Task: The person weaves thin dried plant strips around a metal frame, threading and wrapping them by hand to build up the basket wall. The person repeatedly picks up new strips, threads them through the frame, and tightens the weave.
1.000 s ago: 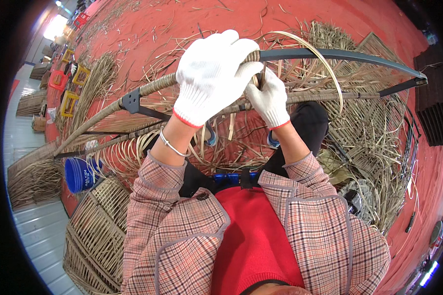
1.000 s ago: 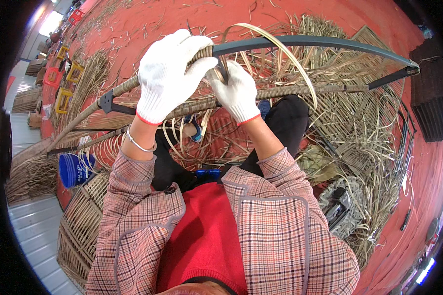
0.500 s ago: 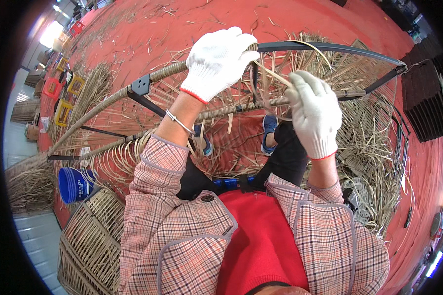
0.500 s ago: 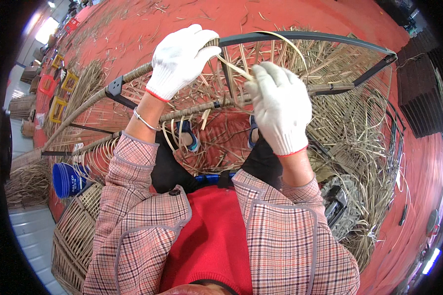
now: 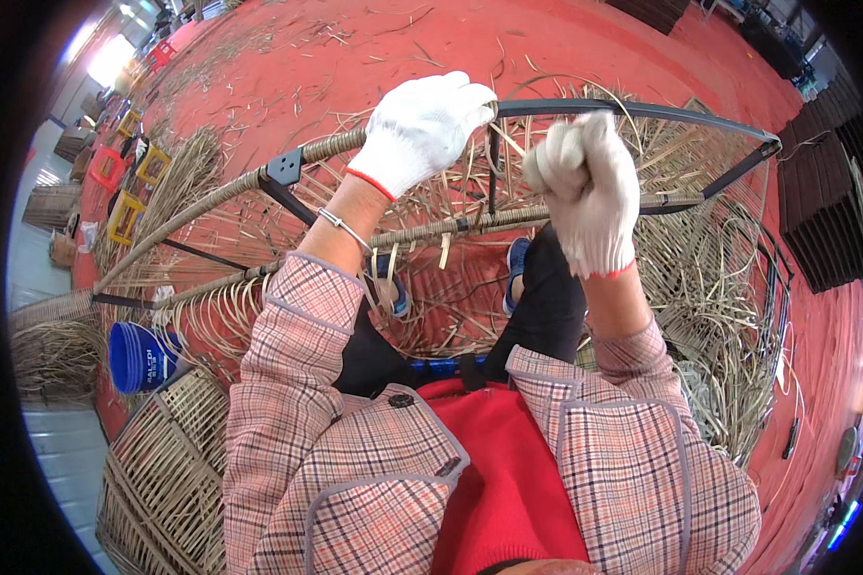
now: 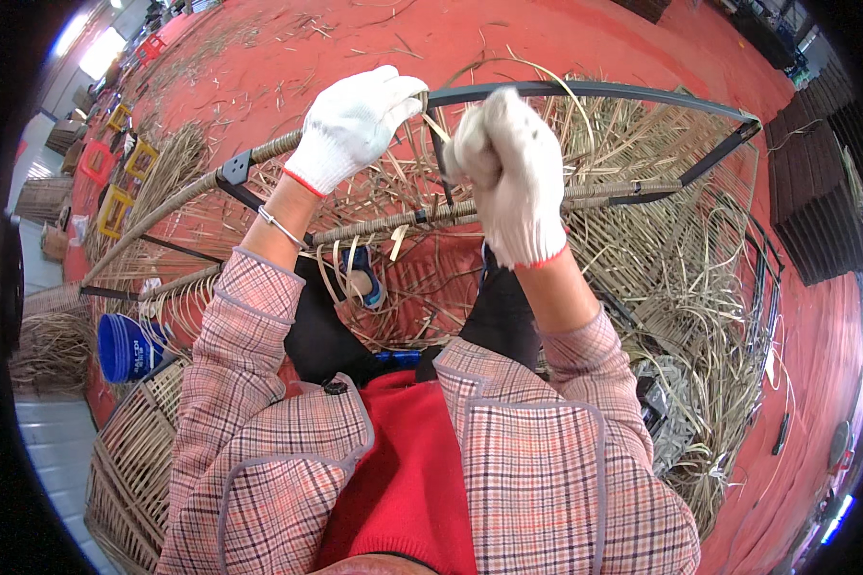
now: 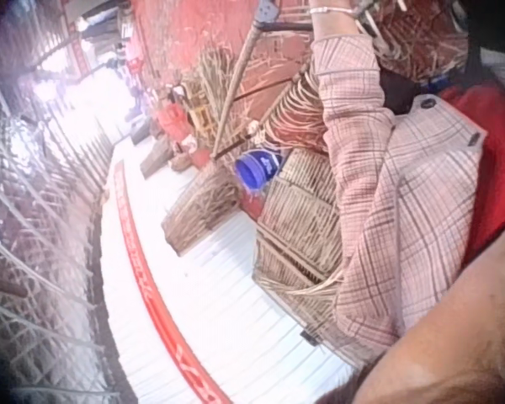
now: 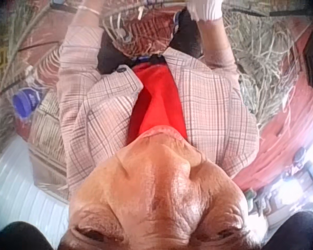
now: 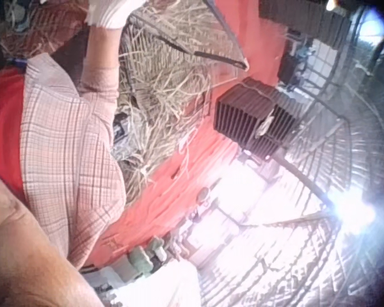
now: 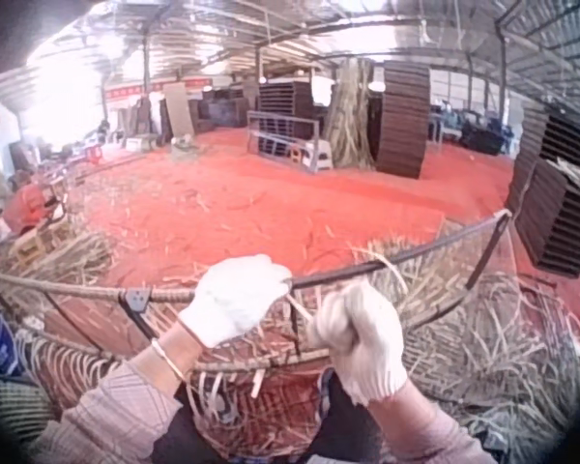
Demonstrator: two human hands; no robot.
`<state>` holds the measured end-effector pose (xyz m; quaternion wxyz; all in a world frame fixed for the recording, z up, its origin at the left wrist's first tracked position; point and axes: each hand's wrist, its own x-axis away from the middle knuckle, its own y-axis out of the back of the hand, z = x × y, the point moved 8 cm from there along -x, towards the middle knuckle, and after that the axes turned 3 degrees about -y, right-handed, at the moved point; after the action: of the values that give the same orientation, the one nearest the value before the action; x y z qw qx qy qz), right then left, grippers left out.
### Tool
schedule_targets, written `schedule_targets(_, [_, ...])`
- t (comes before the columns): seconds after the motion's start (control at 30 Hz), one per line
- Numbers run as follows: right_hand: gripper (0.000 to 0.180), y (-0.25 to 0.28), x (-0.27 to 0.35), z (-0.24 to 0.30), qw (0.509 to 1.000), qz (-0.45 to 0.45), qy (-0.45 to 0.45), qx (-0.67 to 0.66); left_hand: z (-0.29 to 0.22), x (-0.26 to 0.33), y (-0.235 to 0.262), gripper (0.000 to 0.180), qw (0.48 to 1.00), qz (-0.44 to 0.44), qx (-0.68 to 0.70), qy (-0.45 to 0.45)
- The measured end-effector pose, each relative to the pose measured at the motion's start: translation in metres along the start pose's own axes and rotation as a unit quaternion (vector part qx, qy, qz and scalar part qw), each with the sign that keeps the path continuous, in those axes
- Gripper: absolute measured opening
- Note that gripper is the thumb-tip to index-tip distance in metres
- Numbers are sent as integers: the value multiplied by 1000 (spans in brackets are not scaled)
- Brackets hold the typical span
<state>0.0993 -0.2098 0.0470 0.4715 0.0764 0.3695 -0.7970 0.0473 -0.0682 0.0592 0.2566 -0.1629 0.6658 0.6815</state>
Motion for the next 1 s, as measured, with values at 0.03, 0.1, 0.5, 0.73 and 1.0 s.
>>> schedule_targets(0.03, [45, 4, 7, -1, 1000, -25, -8, 9, 0, 1, 0, 23, 1000, -8, 10, -7])
schedule_targets(0.1, [42, 8, 18, 0, 999, -43, -25, 8, 1, 2, 4, 21, 999, -47, 23, -12])
schedule_targets(0.5, [37, -13, 4, 34, 994, 34, -18, 104, -3, 5, 9, 22, 998, -56, 34, -3])
schedule_targets(0.73, [29, 6, -129, 29, 983, 15, -78, 165, -16, 14, 18, 34, 980, -184, -42, 62])
schedule_targets(1.0, [37, 64, -203, -94, 915, 14, -281, 289, -17, 15, 17, 36, 978, -200, -55, 37])
